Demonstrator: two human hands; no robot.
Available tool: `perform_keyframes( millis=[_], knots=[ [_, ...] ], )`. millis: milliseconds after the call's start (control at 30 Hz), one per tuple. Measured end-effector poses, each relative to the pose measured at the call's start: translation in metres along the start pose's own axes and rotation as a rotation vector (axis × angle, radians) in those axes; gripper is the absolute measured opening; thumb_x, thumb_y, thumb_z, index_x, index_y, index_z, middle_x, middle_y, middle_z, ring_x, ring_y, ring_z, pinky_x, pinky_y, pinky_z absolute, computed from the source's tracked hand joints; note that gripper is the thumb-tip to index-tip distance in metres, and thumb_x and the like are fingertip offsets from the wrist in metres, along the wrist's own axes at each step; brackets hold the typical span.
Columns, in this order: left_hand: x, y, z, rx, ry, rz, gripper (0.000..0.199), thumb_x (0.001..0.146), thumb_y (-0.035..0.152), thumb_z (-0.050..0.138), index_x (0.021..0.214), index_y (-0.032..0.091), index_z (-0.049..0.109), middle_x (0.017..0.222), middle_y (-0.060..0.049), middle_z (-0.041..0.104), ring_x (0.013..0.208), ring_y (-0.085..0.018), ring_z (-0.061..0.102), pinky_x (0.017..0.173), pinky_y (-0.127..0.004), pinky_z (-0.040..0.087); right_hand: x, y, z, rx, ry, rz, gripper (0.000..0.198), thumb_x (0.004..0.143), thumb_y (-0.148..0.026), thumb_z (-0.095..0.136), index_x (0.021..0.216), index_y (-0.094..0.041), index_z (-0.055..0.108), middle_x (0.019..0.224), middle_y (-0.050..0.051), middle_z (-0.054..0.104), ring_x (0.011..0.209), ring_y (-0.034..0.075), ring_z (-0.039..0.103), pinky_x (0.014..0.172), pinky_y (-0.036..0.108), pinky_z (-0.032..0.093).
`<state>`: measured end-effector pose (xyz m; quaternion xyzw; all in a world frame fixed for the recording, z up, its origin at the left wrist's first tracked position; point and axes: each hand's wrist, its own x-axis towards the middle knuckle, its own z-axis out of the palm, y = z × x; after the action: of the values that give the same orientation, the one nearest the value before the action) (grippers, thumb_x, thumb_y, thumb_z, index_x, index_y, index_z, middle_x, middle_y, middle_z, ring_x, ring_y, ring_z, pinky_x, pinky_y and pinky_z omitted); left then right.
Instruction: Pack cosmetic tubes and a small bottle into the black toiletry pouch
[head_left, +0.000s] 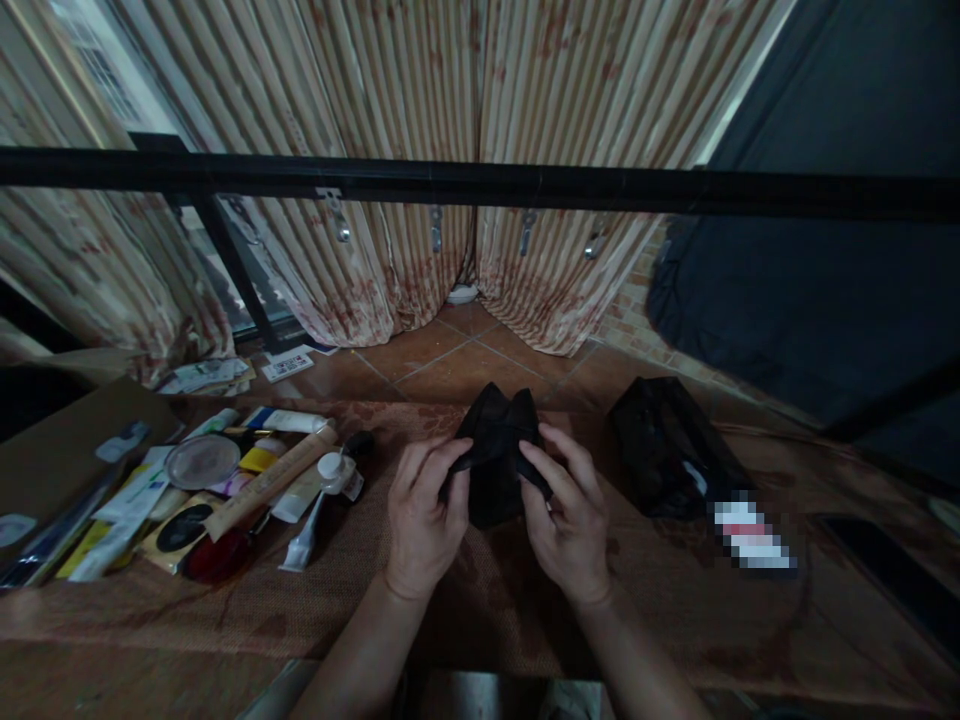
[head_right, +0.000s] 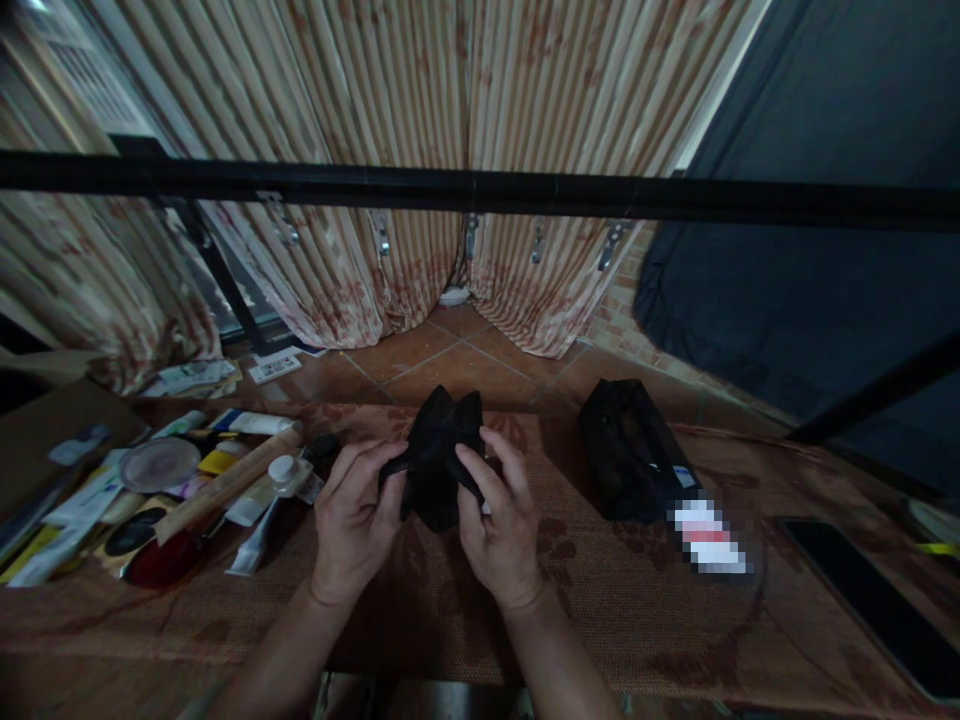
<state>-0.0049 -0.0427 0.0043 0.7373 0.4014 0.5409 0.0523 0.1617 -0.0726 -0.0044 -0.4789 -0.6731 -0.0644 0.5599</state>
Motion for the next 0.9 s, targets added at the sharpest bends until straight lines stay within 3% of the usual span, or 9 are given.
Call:
perform_keyframes(
  millis=[333,533,900],
  knots=[
    [-0.001,0.001,0.001,0.012,0.025,0.001,0.027,0.09,0.011,0.056,0.111,0.023,0.067,0.104,-0.005,0.064,0.096,-0.016,0.065,0.086,-0.03,0.055,0.001,-0.007,0.001,0.024,-0.046,0.092,0.045,0.086,-0.032,0.07,0.129,-0.026,0.058,0.136,0.013,0.054,0.125,0.028,0.056,0.103,0.05,0.05],
    [-0.002,0.002,0.001,-0.008,0.011,0.013,0.028,0.089,0.009,0.057,0.111,0.022,0.068,0.104,-0.005,0.065,0.096,-0.016,0.065,0.085,-0.029,0.055,0.002,-0.006,0.002,0.017,0.029,0.138,0.029,0.092,-0.023,0.06,0.121,-0.024,0.063,0.128,0.011,0.058,0.119,0.024,0.059,0.099,0.044,0.052],
    [0.001,0.002,-0.001,-0.06,-0.023,-0.107,0.028,0.09,0.014,0.058,0.116,0.022,0.063,0.1,-0.004,0.065,0.095,-0.017,0.063,0.085,-0.03,0.051,-0.001,0.004,0.005,0.088,0.062,0.248,0.028,0.096,-0.022,0.052,0.119,-0.027,0.069,0.124,0.008,0.064,0.117,0.021,0.063,0.098,0.041,0.052]
  ],
)
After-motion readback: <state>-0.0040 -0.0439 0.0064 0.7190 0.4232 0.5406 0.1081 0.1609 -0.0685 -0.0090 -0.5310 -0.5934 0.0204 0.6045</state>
